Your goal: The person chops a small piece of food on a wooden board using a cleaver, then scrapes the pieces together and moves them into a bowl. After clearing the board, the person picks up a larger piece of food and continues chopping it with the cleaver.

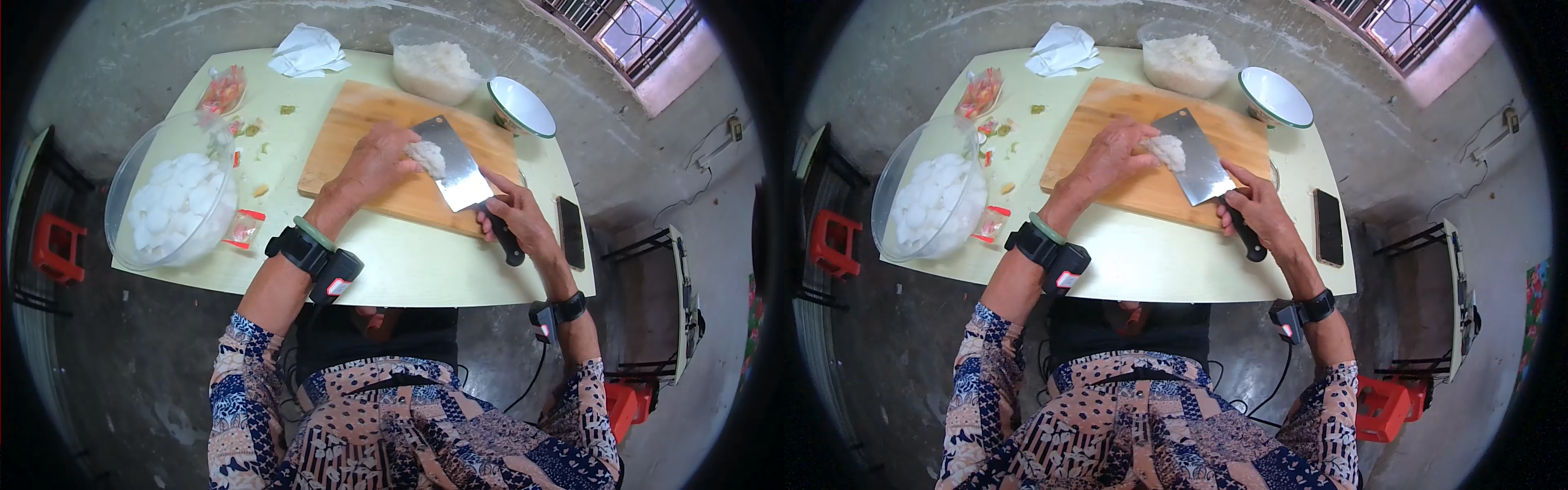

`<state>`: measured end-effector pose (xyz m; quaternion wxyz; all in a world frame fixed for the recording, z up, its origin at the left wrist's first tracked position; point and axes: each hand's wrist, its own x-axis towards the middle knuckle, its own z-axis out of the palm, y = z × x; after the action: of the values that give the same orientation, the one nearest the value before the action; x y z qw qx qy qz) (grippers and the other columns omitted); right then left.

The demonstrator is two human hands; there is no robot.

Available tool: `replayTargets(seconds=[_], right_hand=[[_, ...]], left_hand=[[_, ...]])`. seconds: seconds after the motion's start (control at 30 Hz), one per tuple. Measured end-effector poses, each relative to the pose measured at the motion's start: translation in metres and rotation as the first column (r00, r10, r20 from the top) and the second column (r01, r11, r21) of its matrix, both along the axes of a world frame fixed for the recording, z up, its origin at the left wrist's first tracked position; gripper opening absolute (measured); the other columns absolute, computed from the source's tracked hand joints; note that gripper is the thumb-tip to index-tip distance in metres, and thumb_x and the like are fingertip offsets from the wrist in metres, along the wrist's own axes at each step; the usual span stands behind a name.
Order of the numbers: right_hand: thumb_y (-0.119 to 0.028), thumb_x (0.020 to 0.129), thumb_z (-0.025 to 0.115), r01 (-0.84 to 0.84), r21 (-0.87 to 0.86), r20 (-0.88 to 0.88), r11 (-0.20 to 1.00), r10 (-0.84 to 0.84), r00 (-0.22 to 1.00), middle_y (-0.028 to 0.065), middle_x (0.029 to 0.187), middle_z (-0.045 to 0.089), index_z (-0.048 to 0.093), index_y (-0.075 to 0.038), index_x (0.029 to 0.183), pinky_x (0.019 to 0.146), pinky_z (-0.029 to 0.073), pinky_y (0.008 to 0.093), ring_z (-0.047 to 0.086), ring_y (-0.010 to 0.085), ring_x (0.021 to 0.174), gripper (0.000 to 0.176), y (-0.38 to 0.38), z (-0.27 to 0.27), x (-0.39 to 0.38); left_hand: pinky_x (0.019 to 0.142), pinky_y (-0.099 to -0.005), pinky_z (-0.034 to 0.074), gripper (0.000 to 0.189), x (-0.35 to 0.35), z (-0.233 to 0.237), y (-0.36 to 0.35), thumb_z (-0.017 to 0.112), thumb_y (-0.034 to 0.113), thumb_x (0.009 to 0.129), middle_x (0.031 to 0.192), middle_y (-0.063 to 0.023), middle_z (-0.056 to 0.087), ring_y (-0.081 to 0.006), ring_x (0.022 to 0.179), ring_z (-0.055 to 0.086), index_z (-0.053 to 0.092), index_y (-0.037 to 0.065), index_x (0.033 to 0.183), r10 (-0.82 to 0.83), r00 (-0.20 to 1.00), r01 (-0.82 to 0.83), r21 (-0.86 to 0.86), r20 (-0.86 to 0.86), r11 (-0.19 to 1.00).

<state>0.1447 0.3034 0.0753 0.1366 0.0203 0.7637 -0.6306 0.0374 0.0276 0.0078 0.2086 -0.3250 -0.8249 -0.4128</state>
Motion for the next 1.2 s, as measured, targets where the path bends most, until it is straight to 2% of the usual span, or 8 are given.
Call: replayTargets(seconds=[0.2,0.27,0.33,0.4,0.43,0.53,0.77,1.2], right_hand=[[0.000,0.101,0.053,-0.009,-0.018,-0.046,1.000,0.008,0.999,0.0077,0.085,0.067,0.042,-0.002,0.159,0.056,0.056,0.0275,0.064,0.0114,0.065,0.059,-0.029,0.010,-0.003],[0.000,0.101,0.055,-0.002,0.188,-0.206,0.982,0.041,0.978,0.0065,0.084,0.067,0.045,-0.004,0.158,0.055,0.054,0.0283,0.061,0.0092,0.062,0.058,-0.031,0.019,-0.002],[0.002,0.099,0.058,0.069,0.348,-0.227,0.935,0.012,0.974,0.0109,0.087,0.068,0.050,-0.010,0.156,0.061,0.054,0.0356,0.065,0.0176,0.066,0.059,-0.043,0.029,0.005],[0.004,0.096,0.059,0.271,0.681,-0.594,0.680,0.296,0.748,0.0164,0.090,0.066,0.054,-0.017,0.154,0.070,0.054,0.0437,0.066,0.0300,0.075,0.062,-0.049,0.028,0.012],[0.006,0.094,0.060,0.259,0.737,-0.538,0.624,0.311,0.784,0.0201,0.093,0.062,0.055,-0.020,0.151,0.076,0.052,0.0491,0.064,0.0385,0.083,0.063,-0.057,0.035,0.019],[0.008,0.093,0.060,0.243,0.800,-0.494,0.548,0.374,0.785,0.0185,0.090,0.060,0.055,-0.021,0.152,0.076,0.052,0.0493,0.064,0.0365,0.080,0.066,-0.062,0.038,0.022],[0.008,0.093,0.060,0.296,0.739,-0.566,0.605,0.319,0.760,0.0187,0.092,0.063,0.054,-0.018,0.153,0.078,0.051,0.0479,0.064,0.0343,0.082,0.066,-0.069,0.054,0.020],[0.005,0.095,0.054,0.198,0.685,-0.504,0.701,0.260,0.823,0.0240,0.099,0.067,0.051,-0.017,0.156,0.081,0.052,0.0452,0.064,0.0378,0.083,0.065,-0.060,0.032,0.004]], left_hand=[[0.087,-0.0439,0.055,0.034,0.003,0.005,0.008,0.079,0.013,0.085,0.102,-0.0132,0.068,-0.0304,0.095,0.068,0.068,0.005,0.117,0.041,0.997,-0.040,-0.018,0.061,0.999],[0.082,-0.0421,0.057,0.031,0.004,0.009,0.010,0.076,0.007,0.086,0.095,-0.0139,0.069,-0.0303,0.089,0.070,0.067,0.005,0.116,-0.057,0.995,0.044,0.157,0.082,0.987],[0.080,-0.0413,0.057,0.030,0.007,0.018,0.008,0.074,0.005,0.087,0.093,-0.0141,0.070,-0.0300,0.087,0.070,0.067,0.004,0.116,-0.013,0.995,-0.005,0.181,0.100,0.983],[0.078,-0.0404,0.057,0.028,0.007,0.021,0.007,0.073,0.003,0.089,0.092,-0.0142,0.071,-0.0296,0.086,0.070,0.068,0.004,0.116,0.024,0.993,-0.048,0.204,0.115,0.978],[0.078,-0.0403,0.057,0.025,0.001,0.021,0.005,0.072,0.003,0.089,0.093,-0.0148,0.072,-0.0294,0.087,0.070,0.068,0.003,0.114,0.071,0.990,-0.097,0.221,0.120,0.971],[0.079,-0.0412,0.056,0.018,-0.006,0.023,-0.005,0.070,0.004,0.091,0.095,-0.0156,0.074,-0.0296,0.087,0.071,0.070,0.002,0.110,0.131,0.982,-0.159,0.214,0.136,0.964],[0.083,-0.0466,0.054,0.017,-0.006,0.023,-0.008,0.069,0.017,0.094,0.094,-0.0178,0.073,-0.0350,0.092,0.070,0.072,0.001,0.096,0.216,0.955,-0.227,0.031,0.203,0.973],[0.084,-0.0484,0.054,0.019,-0.009,0.022,-0.012,0.069,0.020,0.095,0.094,-0.0191,0.073,-0.0388,0.094,0.069,0.074,0.003,0.098,0.284,0.929,-0.291,-0.004,0.236,0.957]])
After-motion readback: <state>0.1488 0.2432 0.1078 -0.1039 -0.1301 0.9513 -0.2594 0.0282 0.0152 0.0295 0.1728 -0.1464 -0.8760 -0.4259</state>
